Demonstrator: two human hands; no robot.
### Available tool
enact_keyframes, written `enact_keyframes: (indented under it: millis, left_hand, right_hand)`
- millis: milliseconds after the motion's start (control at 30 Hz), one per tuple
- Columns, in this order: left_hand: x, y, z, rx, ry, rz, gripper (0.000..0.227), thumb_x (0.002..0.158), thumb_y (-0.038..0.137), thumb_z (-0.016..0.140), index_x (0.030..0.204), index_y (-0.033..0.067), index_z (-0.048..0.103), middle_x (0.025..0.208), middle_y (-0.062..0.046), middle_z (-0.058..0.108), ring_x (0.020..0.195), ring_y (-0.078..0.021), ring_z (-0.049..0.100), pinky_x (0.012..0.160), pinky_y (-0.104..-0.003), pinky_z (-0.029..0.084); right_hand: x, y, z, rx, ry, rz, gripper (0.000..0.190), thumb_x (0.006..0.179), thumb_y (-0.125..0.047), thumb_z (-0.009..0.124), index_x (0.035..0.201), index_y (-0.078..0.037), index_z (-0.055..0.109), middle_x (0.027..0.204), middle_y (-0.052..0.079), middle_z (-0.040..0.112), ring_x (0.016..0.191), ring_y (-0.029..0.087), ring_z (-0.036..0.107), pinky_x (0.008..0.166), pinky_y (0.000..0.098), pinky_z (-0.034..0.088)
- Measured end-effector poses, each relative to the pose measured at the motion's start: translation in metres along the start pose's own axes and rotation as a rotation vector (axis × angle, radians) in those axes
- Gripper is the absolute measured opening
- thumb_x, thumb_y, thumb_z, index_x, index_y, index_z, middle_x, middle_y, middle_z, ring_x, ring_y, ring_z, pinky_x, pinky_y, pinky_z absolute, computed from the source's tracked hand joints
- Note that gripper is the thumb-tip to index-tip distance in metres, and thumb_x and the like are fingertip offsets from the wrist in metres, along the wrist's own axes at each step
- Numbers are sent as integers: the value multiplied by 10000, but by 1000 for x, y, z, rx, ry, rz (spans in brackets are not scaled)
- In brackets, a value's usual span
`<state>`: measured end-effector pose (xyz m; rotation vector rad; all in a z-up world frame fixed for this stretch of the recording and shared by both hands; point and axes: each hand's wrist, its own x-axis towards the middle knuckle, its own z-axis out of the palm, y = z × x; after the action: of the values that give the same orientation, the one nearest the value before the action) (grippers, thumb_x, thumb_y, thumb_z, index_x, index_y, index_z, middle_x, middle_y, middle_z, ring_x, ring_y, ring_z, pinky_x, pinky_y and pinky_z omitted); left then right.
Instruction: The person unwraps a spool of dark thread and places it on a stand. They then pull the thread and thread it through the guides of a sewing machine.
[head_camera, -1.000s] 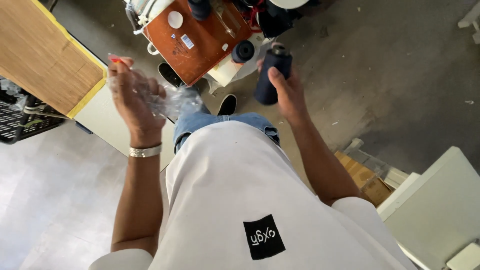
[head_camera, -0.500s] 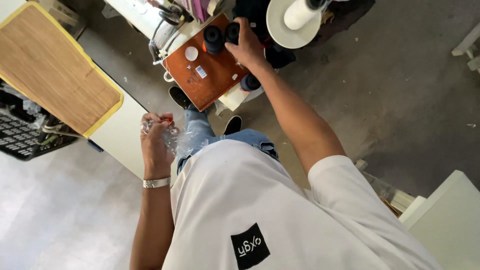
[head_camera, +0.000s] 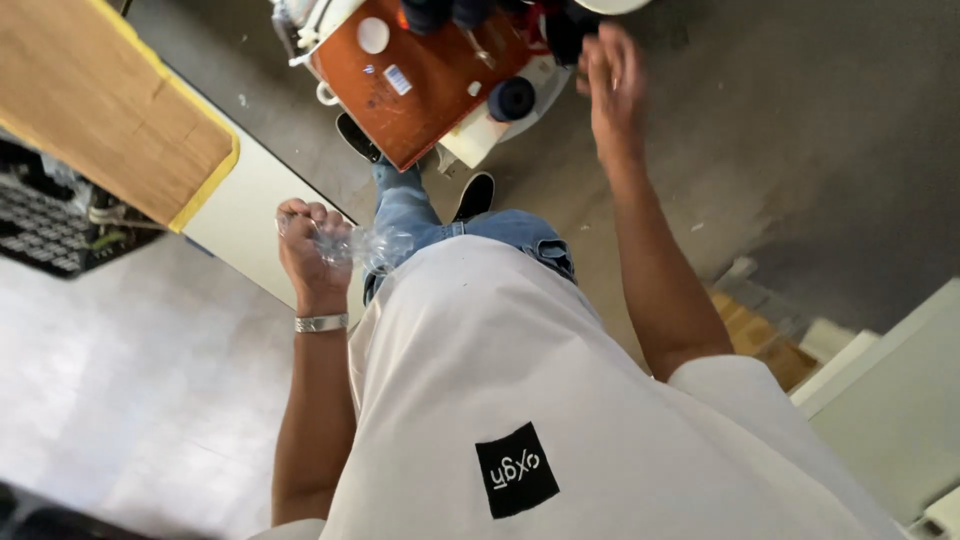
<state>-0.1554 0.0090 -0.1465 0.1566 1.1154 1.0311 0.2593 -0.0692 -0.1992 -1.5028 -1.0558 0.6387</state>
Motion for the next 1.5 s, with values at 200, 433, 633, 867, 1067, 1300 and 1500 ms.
enact_keyframes:
  millis: [200, 433, 633, 867, 1067, 1300, 1500]
  left_hand:
    - [-11, -100, 49, 245, -316, -48, 236, 857, -40, 465, 932, 184, 473, 755, 1, 455, 622, -110, 515, 600, -260, 475]
    - [-16, -209, 99, 1191, -1054, 316, 185, 922, -73, 477, 986, 81, 557, 973, -151, 643, 1035, -346, 645, 953, -441, 478]
    - [-17, -287, 123, 1194, -629, -477, 351, 1001, 443, 613, 1072, 102, 654, 1054, -119, 716, 948, -209, 669, 813, -391, 538]
    - [-46, -345, 156, 1381, -667, -450, 997, 1007, 699, 438, 1627, -10, 112, 1681, -293, -41, 1566, -455, -63, 1286, -571, -97]
    - [57, -385, 157, 1633, -387, -134, 869, 905, 631, 417, 1594, 134, 234, 1594, -120, 435, 1440, -288, 454, 1171, -425, 371]
    - [261, -387, 144, 1830, -300, 502, 918, 930, 276, 750, 1615, 201, 145, 1704, -263, -127, 1538, -539, 212, 1136, -590, 478]
    - [327, -419, 102, 1812, -165, 315, 1090, 886, 166, 707, 1621, 108, -97, 1692, -261, 158, 1530, -486, 223, 1184, -596, 358]
  right_hand:
    - [-167, 18, 41, 951, -64, 1032, 488, 1051, -460, 543, 1455, -193, 481, 1090, 34, 742, 944, 180, 750, 803, 345, 621]
    - [-193, -15, 85, 1136, 283, 679, 818, 968, -679, 634, 1617, -273, 345, 1555, 119, 492, 1290, 301, 614, 990, 492, 589]
    - [-210, 19, 55, 586, 588, 689, 746, 1014, -506, 700, 1602, -162, 396, 1530, 224, 499, 1387, 345, 517, 1115, 495, 474]
    - [-235, 107, 36, 558, 670, 937, 336, 980, -368, 716, 1194, -110, 717, 638, 72, 649, 400, 156, 606, 273, 292, 438]
    - [-222, 124, -1, 962, 833, 1225, 124, 925, -334, 693, 982, -225, 679, 662, -57, 547, 449, 80, 505, 313, 252, 266]
    - [-234, 151, -25, 1323, 905, 1123, 202, 959, -331, 694, 1094, -188, 648, 817, 14, 646, 609, 126, 616, 362, 193, 373]
    - [-206, 149, -40, 1564, 786, 933, 290, 886, -336, 750, 1071, -146, 630, 839, 66, 658, 618, 155, 659, 329, 184, 322]
